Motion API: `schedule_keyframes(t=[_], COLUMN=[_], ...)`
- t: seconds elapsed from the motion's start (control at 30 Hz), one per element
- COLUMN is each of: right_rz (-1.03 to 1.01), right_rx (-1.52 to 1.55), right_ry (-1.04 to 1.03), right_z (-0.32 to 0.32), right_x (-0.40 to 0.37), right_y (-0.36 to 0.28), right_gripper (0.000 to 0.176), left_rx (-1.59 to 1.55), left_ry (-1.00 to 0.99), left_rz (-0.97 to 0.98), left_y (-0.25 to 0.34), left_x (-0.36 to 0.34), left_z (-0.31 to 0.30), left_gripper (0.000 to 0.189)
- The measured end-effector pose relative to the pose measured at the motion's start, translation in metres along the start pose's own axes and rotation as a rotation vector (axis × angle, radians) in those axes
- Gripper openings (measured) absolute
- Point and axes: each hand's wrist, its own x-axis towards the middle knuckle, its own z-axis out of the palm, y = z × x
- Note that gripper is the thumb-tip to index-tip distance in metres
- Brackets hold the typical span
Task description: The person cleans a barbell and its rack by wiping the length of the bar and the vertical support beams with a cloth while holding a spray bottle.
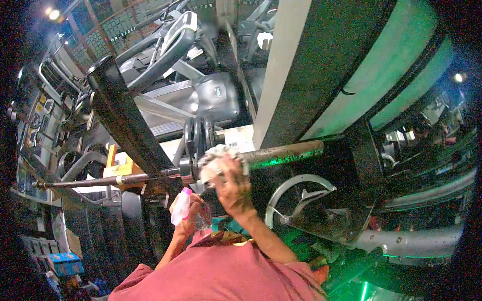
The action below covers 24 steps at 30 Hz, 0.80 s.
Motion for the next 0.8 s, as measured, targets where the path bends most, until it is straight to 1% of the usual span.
schedule_keyframes(t=[0.03,0.07,0.1,0.17,0.2,0.23,0.3,0.33,0.4,0.43,0.47,0.5,0.57,0.6,0.63,0.73,0.77,0.8], right_rz=[0.067,0.161,0.255,0.235,0.205,0.202,0.077,0.038,0.072,0.108,0.11,0.11,0.149,0.11,0.105,0.033,0.031,0.013], right_rx=[-0.038,-0.079,-0.121,0.066,0.037,0.039,-0.019,-0.016,0.044,0.106,0.127,0.129,0.036,0.035,0.036,0.005,0.008,-0.023], right_ry=[0.038,0.053,0.068,0.072,0.023,0.021,-0.139,-0.169,-0.202,-0.236,-0.242,-0.242,-0.355,-0.296,-0.298,-0.173,-0.176,-0.132], right_z=[-0.003,-0.008,-0.013,-0.039,-0.045,-0.042,-0.036,-0.034,-0.024,-0.019,-0.015,-0.011,0.003,0.005,0.006,0.005,0.005,0.004], right_x=[0.001,0.005,0.011,0.037,0.043,0.046,0.053,0.058,0.069,0.074,0.08,0.082,0.082,0.08,0.077,0.069,0.067,0.064], right_y=[0.008,0.022,0.036,0.038,0.032,0.027,0.016,0.012,0.008,0.005,0.002,0.0,0.001,0.002,0.002,-0.001,-0.002,-0.004], right_gripper=[0.051,0.053,0.055,0.057,0.056,0.056,0.057,0.052,0.051,0.05,0.043,0.043,0.036,0.034,0.034,0.039,0.039,0.04], left_rx=[0.017,-0.096,-0.089,-0.001,-0.12,-0.119,-0.068,-0.068,-0.005,-0.003,-0.046,-0.09,-0.058,-0.031,-0.03,0.015,0.002,-0.012], left_ry=[0.039,0.038,0.049,-0.001,0.028,0.032,0.041,0.042,0.051,0.052,0.062,0.073,0.067,0.06,0.065,0.071,0.077,0.08], left_rz=[0.097,-0.058,-0.063,-0.01,-0.107,-0.109,-0.156,-0.154,-0.029,-0.028,-0.057,-0.086,-0.067,-0.046,-0.045,-0.061,-0.085,-0.11], left_y=[0.001,0.01,0.009,0.002,-0.002,-0.004,0.002,0.005,0.01,0.01,0.009,0.009,0.009,0.009,0.006,0.0,0.003,0.006], left_x=[0.0,-0.004,-0.006,-0.01,-0.014,-0.018,-0.019,-0.017,-0.014,-0.013,-0.014,-0.014,-0.014,-0.014,-0.016,-0.022,-0.022,-0.023], left_z=[0.0,-0.003,-0.007,-0.016,-0.015,-0.016,-0.019,-0.019,-0.018,-0.017,-0.015,-0.015,-0.017,-0.018,-0.019,-0.023,-0.022,-0.023], left_gripper=[0.007,0.007,0.007,0.007,0.009,0.009,0.01,0.01,0.012,0.012,0.012,0.012,0.011,0.01,0.01,0.009,0.01,0.011])
